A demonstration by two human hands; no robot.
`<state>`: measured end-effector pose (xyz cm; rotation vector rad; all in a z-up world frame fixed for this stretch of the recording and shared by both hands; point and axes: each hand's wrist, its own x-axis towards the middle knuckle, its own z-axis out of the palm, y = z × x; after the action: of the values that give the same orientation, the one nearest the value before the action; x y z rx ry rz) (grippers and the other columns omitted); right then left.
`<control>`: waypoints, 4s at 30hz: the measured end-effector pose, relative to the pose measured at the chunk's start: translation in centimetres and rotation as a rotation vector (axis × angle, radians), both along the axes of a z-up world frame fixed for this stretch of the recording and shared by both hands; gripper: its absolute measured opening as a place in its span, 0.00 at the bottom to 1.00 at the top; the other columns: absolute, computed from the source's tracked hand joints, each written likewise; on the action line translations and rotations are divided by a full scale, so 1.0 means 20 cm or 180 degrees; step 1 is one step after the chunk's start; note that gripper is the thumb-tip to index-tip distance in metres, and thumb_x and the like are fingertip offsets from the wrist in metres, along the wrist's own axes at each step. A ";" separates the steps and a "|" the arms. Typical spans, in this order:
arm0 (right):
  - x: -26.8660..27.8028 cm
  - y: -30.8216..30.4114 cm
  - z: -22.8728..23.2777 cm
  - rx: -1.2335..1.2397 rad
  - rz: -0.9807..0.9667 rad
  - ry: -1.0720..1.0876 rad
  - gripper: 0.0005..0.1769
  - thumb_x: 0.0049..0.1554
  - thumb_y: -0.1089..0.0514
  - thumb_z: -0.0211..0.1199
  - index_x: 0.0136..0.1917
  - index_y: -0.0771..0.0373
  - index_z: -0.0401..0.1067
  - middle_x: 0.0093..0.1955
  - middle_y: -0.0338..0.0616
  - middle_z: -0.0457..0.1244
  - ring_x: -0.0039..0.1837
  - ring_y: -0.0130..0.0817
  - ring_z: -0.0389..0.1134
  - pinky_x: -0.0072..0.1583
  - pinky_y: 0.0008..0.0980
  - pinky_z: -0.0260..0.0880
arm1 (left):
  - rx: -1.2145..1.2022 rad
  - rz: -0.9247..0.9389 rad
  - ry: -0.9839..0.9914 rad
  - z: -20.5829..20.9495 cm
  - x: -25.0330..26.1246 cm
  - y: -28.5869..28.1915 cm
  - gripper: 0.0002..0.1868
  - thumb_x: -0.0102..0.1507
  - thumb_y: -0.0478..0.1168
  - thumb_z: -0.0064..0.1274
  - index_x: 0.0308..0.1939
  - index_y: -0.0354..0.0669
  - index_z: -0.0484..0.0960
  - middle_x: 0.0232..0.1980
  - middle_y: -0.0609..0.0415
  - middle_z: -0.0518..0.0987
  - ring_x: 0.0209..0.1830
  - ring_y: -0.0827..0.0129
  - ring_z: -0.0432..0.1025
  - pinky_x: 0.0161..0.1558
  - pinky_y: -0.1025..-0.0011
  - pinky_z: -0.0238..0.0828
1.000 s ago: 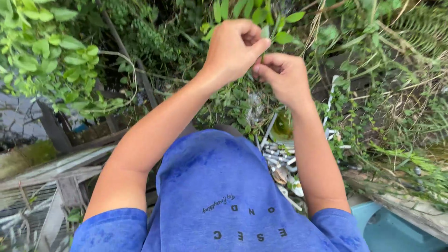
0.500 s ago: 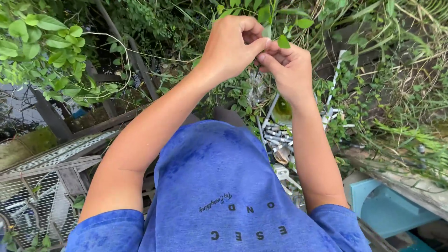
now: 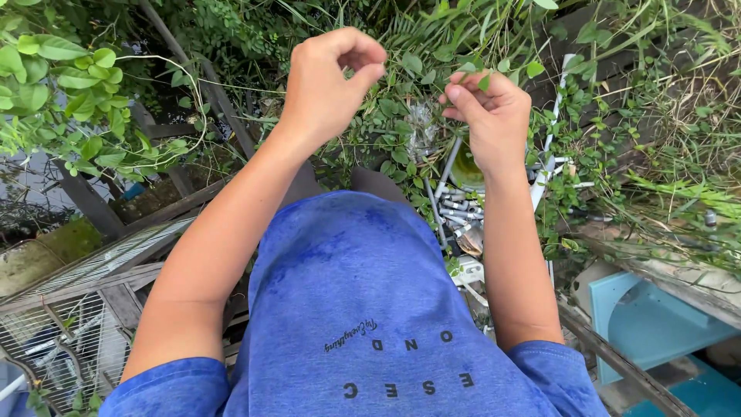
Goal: Picking individual leaves or small sprigs from a plant in a garden
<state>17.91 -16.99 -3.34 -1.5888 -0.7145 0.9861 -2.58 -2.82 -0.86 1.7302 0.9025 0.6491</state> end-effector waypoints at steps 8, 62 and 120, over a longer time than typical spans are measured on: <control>0.00 -0.01 -0.01 0.0086 -0.0133 0.0062 0.06 0.60 0.66 0.69 0.45 0.63 0.72 0.53 0.50 0.68 0.47 0.36 0.74 0.48 0.31 0.84 | -0.0353 0.0235 0.0282 -0.08 -0.06 -0.03 0.05 0.63 0.39 0.64 0.32 0.49 0.85 0.30 0.64 0.82 0.29 0.81 0.72 0.35 0.76 0.71; -0.06 0.31 0.07 0.1384 -0.0458 -0.0113 0.06 0.56 0.71 0.69 0.49 0.73 0.78 0.43 0.56 0.72 0.46 0.35 0.75 0.51 0.37 0.82 | 0.2675 0.0935 0.0083 -0.12 -0.02 0.14 0.06 0.66 0.40 0.62 0.47 0.51 0.87 0.37 0.63 0.80 0.40 0.69 0.75 0.44 0.71 0.68; -0.20 0.39 -0.04 0.1514 -0.0524 -0.0337 0.02 0.63 0.69 0.64 0.50 0.69 0.77 0.42 0.49 0.70 0.48 0.29 0.72 0.56 0.34 0.79 | 0.0864 0.1144 -0.0097 0.04 -0.39 0.03 0.08 0.66 0.34 0.59 0.48 0.40 0.89 0.46 0.46 0.86 0.46 0.58 0.80 0.51 0.62 0.75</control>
<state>13.85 -9.27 -4.13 -1.2612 -0.8073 0.5609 -10.48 -2.24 -0.13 1.8030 1.1593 1.0730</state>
